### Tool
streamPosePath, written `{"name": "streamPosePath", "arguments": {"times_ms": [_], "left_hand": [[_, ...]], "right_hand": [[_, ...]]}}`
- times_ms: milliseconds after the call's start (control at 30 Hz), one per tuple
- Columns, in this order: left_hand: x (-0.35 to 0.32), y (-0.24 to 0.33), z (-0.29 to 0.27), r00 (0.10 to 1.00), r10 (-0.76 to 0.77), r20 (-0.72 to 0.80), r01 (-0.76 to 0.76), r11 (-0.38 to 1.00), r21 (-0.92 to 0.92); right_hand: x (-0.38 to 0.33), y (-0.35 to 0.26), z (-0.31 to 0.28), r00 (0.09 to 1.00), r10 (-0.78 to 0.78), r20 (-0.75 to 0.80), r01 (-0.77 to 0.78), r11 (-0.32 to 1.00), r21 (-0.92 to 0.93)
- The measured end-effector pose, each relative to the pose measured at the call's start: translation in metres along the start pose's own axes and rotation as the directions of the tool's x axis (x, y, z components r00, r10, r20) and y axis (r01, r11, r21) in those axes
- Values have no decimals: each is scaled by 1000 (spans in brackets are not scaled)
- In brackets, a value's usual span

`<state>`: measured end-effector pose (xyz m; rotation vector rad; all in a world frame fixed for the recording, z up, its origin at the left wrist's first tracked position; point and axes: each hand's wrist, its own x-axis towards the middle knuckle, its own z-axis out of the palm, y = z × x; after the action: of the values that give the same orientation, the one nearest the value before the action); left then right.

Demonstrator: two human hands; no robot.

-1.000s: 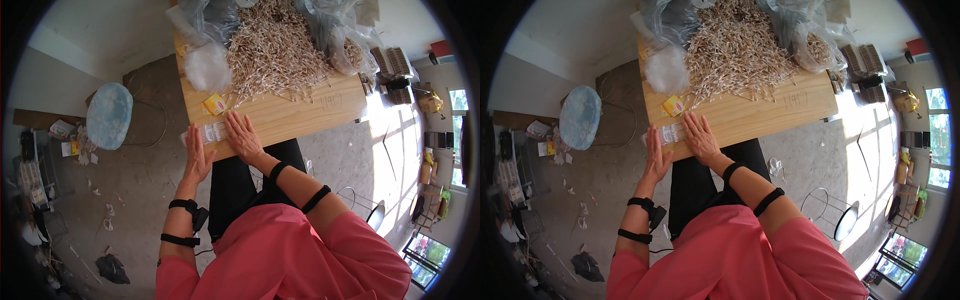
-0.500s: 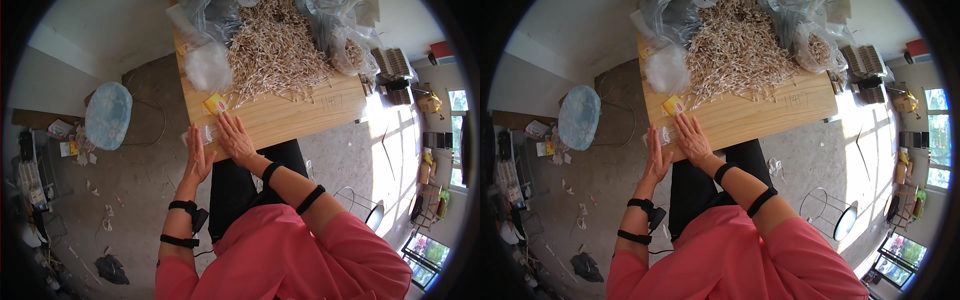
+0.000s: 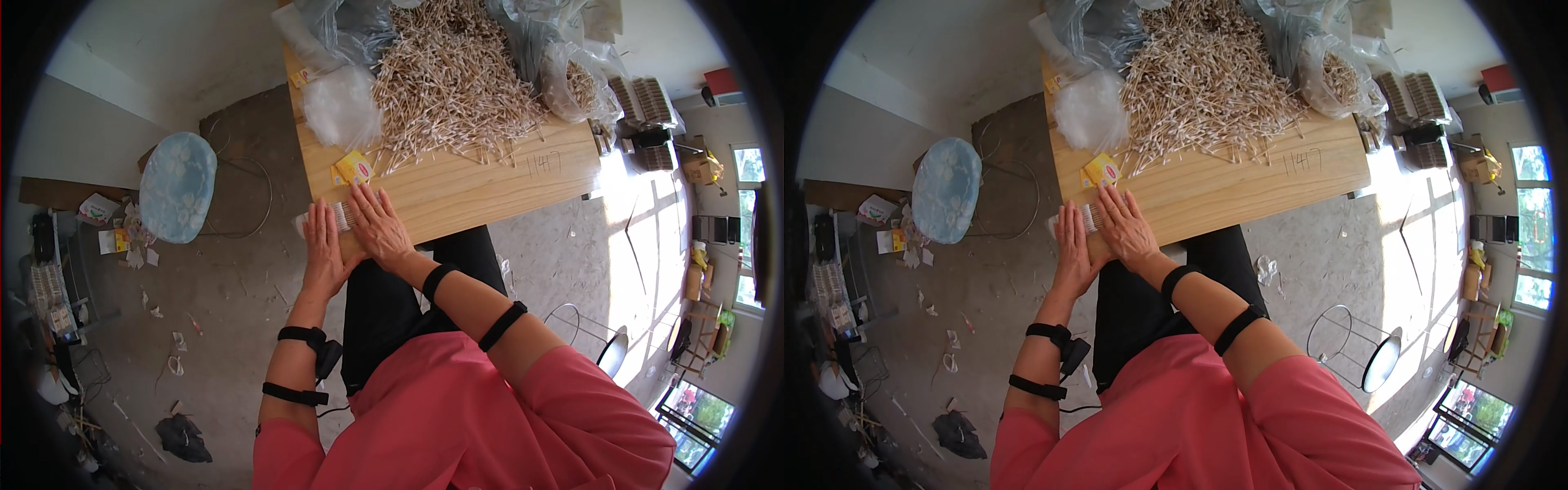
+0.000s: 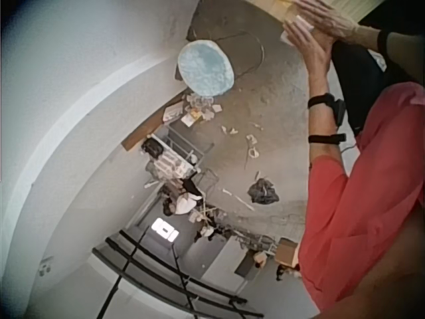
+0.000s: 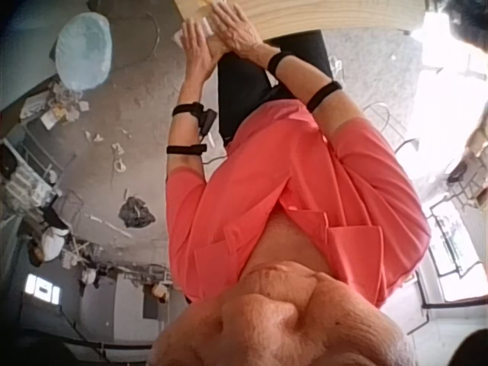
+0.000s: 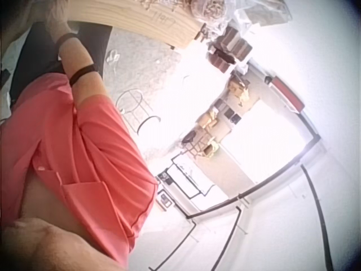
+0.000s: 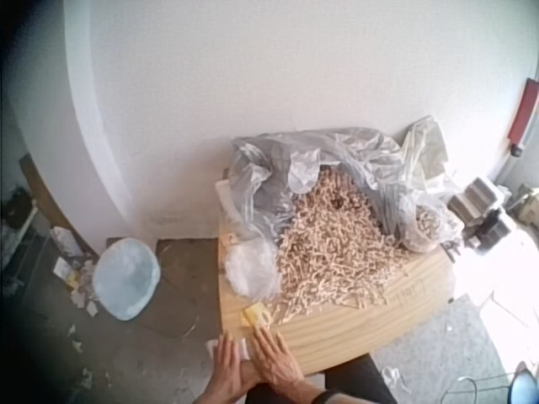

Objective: Organize a group of cotton swabs and place them into a small plastic package.

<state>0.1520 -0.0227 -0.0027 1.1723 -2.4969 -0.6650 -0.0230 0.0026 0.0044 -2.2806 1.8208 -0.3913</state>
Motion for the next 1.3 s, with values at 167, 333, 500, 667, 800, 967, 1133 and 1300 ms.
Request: {"name": "streamPosePath", "arguments": {"times_ms": [167,333,500,667,800,967,1133,1300], "left_hand": [[2,9,-3,998,-60,27,57,993,107],[4,17,-12,992,-112,54,99,977,191],[4,13,-23,993,-117,-8,114,950,291],[3,-17,-15,742,-502,-445,343,854,-391],[0,-49,-3,549,-833,-76,358,316,-878],[15,-29,8,596,-803,-30,400,328,-856],[17,-27,13,605,-764,-225,326,495,-805],[27,-10,7,631,-688,-359,379,677,-631]], "right_hand": [[-2,2,-1,1000,-8,-3,8,1000,13],[-8,9,-9,966,138,-220,-46,925,378],[-9,17,-27,851,342,-399,-87,840,536],[11,11,-30,827,478,-297,-111,656,747],[24,2,-9,802,492,-339,-39,609,792],[23,-4,12,770,520,-370,-31,609,793],[29,-21,11,786,521,-334,-61,603,796],[41,-40,20,781,553,-290,-65,534,843]]}}
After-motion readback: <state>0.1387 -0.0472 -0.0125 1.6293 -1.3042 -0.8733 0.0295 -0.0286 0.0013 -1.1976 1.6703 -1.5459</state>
